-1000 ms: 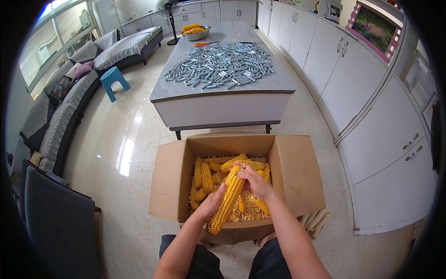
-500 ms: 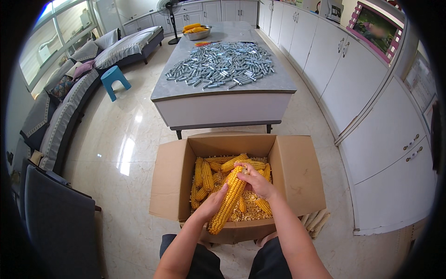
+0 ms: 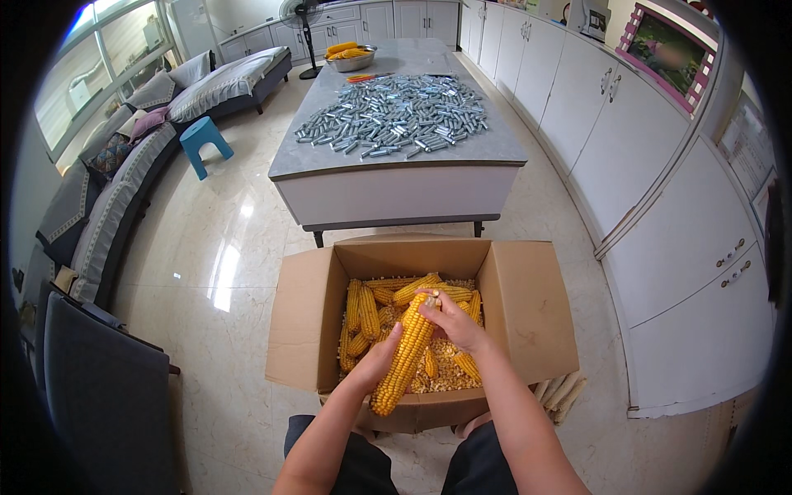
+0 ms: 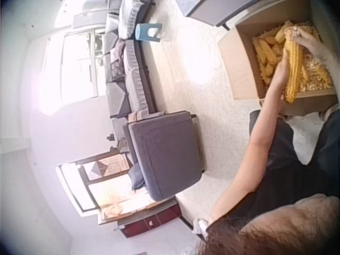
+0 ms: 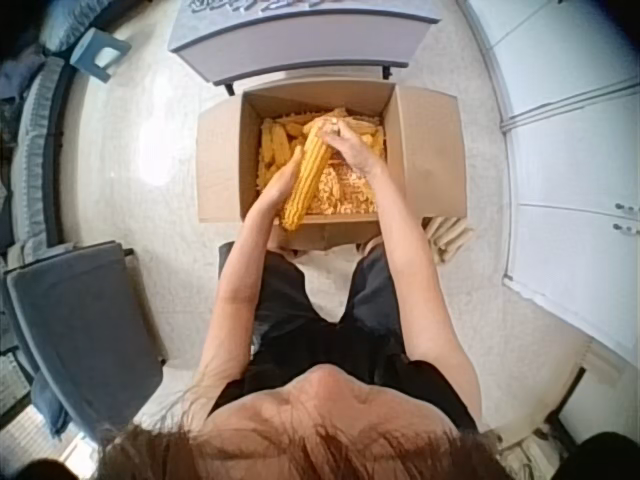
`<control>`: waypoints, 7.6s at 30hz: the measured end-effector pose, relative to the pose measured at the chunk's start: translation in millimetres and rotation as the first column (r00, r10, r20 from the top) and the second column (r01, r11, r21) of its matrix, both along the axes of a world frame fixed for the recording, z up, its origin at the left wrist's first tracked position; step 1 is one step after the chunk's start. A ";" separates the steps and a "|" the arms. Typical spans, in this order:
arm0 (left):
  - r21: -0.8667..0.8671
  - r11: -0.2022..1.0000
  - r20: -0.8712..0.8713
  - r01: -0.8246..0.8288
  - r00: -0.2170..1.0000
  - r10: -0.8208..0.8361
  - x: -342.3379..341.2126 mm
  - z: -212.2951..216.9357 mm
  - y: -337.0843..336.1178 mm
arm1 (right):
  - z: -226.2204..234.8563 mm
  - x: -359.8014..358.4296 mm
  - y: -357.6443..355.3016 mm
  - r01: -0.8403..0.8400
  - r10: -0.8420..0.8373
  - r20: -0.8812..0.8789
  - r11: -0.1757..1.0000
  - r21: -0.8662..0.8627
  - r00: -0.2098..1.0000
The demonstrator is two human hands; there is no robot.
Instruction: The person sits on the floor and shucks corn cobs by hand, removing kernels into a cardboard box. The person repeatedly picks up cobs, strips the kernels, and places the cobs back into the box.
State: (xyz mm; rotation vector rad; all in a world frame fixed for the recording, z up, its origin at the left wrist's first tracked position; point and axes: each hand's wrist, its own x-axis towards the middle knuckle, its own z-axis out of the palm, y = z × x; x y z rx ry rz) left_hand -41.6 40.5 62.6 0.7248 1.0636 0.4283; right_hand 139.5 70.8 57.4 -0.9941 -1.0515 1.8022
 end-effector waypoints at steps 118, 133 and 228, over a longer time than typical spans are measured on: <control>0.343 0.902 0.156 -0.262 0.963 0.220 31.1 -1.7 -17.0 | -3.4 -3.0 -98.6 0.019 0.002 0.341 0.998 -0.057 0.940; 0.536 0.798 0.053 -0.275 0.954 0.294 37.1 -34.5 -11.0 | -10.3 -10.7 -96.7 0.035 -0.037 0.520 0.999 0.014 0.853; 0.349 0.869 0.180 -0.350 0.935 0.305 40.2 -24.1 -15.2 | -15.5 -4.0 -95.2 0.093 -0.213 0.628 0.971 0.219 0.748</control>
